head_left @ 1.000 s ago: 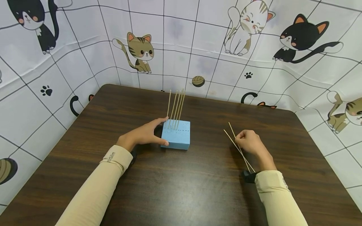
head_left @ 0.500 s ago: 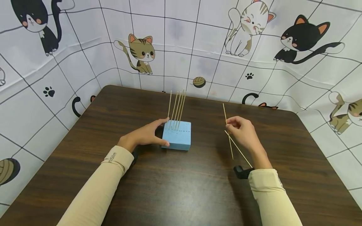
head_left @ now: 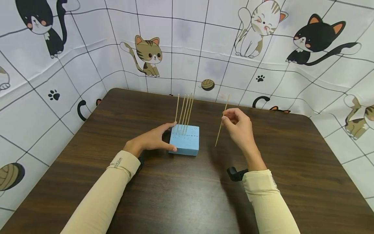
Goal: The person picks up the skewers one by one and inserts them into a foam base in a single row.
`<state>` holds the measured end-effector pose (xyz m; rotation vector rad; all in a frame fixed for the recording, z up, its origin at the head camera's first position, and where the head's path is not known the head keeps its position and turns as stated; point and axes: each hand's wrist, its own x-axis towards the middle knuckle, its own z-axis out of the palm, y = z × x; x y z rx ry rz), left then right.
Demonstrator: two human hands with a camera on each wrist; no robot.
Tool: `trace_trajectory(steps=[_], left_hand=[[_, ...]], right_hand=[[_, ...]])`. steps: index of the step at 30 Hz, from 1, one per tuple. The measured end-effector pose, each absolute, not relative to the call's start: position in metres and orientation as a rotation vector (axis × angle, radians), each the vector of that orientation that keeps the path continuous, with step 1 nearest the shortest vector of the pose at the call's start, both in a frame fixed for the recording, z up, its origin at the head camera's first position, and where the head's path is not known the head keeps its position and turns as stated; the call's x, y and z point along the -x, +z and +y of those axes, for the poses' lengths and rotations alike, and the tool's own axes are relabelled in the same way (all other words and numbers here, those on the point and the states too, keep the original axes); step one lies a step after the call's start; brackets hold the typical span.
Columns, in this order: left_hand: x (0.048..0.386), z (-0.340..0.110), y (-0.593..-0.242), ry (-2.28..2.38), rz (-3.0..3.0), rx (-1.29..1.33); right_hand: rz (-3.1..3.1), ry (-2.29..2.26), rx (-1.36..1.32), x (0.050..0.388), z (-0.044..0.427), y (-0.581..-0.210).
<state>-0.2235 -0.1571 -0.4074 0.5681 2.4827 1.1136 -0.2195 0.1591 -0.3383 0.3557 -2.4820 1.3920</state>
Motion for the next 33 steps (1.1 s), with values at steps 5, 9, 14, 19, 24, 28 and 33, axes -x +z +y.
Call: trace_trajectory(steps=[5,9,14,19,24,28,33], left_hand=[[0.222,-0.156,-0.405,1.116,2.479,-0.574],[0.222,-0.156,-0.405,1.121,2.481,-0.583],[0.223,-0.155,-0.407,1.112,2.488,-0.580],[0.224,-0.152,-0.406,1.111,2.489,-0.604],[0.225,-0.150,-0.406,1.113,2.491,-0.601],[0.224,-0.152,-0.406,1.113,2.496,-0.595],[0.224,-0.155,-0.407,1.109,2.506,-0.593]], right_hand=[[-2.390,1.471,-0.367,0.220,0.137,-0.333],[-2.326,1.533,-0.402,0.220,0.120,-0.331],[-2.280,1.570,-0.479,0.221,0.102,-0.331],[-2.281,1.541,-0.524,0.221,0.092,-0.333],[-2.273,1.534,-0.546,0.221,0.088,-0.334],[-2.276,1.534,-0.563,0.221,0.085,-0.334],[-2.288,1.524,-0.570,0.220,0.082,-0.334]])
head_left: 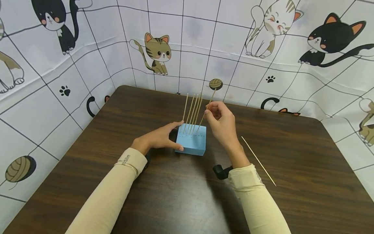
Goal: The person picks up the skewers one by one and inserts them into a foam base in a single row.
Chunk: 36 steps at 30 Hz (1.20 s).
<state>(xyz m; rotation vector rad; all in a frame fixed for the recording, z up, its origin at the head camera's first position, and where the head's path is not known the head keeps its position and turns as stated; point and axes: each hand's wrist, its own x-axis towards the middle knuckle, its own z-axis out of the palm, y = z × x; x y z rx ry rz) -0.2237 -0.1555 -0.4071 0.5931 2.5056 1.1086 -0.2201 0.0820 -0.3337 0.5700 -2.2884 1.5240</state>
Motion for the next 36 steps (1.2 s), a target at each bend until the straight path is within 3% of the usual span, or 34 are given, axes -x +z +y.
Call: trace_trajectory(steps=[36], left_hand=[[0.223,-0.156,-0.406,1.126,2.495,-0.579]], right_hand=[[-2.434,1.416,-0.604,0.217,0.081,-0.350]])
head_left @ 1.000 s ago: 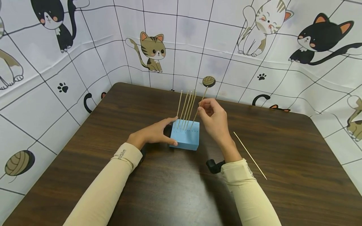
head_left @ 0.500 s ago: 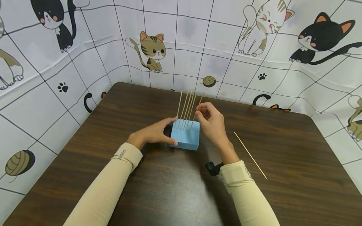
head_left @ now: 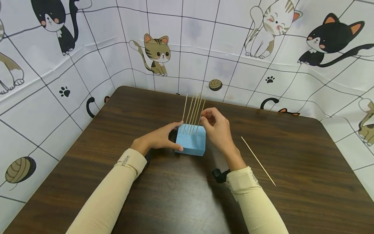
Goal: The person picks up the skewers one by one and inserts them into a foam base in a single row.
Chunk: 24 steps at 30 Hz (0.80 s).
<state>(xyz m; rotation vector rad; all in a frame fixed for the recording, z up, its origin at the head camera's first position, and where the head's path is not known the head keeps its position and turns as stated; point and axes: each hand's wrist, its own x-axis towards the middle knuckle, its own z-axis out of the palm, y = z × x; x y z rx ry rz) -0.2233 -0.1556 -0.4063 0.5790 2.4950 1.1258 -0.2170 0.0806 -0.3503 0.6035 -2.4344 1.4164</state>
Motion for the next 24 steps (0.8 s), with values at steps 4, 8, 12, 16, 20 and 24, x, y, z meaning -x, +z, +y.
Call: trace_trajectory(steps=[4,8,12,16,20,24], left_hand=[[0.223,-0.156,-0.407,1.130,2.491,-0.579],[0.223,-0.157,-0.408,1.128,2.493,-0.579],[0.222,-0.157,-0.407,1.122,2.497,-0.565],[0.221,-0.156,-0.406,1.119,2.498,-0.559],[0.220,-0.156,-0.405,1.117,2.494,-0.560],[0.221,-0.157,-0.406,1.125,2.487,-0.562]], right_hand=[[-2.450,1.432,-0.592,0.216,0.083,-0.349],[-2.470,1.448,-0.572,0.216,0.087,-0.349],[-2.495,1.435,-0.549,0.218,0.094,-0.351],[-2.534,1.413,-0.510,0.218,0.104,-0.353],[-2.589,1.381,-0.468,0.218,0.115,-0.355],[-2.645,1.355,-0.428,0.217,0.127,-0.358]])
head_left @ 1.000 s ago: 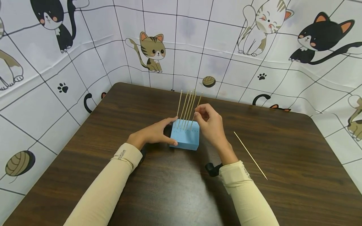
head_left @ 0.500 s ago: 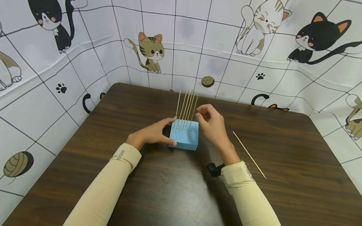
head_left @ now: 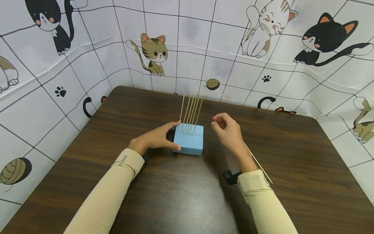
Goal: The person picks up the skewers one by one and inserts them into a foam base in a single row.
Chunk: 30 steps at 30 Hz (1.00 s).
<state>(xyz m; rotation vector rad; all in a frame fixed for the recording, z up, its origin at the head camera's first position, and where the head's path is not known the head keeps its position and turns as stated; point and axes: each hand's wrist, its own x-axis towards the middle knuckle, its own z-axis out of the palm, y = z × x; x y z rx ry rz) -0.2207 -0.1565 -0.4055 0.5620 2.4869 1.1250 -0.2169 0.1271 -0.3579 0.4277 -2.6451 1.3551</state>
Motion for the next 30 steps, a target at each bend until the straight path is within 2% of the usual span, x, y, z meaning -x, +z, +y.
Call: trace_trajectory(steps=[14,30], left_hand=[[0.223,-0.160,-0.409,1.129,2.495,-0.574],[0.222,-0.157,-0.408,1.134,2.492,-0.593]], right_hand=[[-2.835,1.205,-0.296,0.220,0.183,-0.368],[-3.074,1.016,-0.110,0.208,0.242,-0.376]])
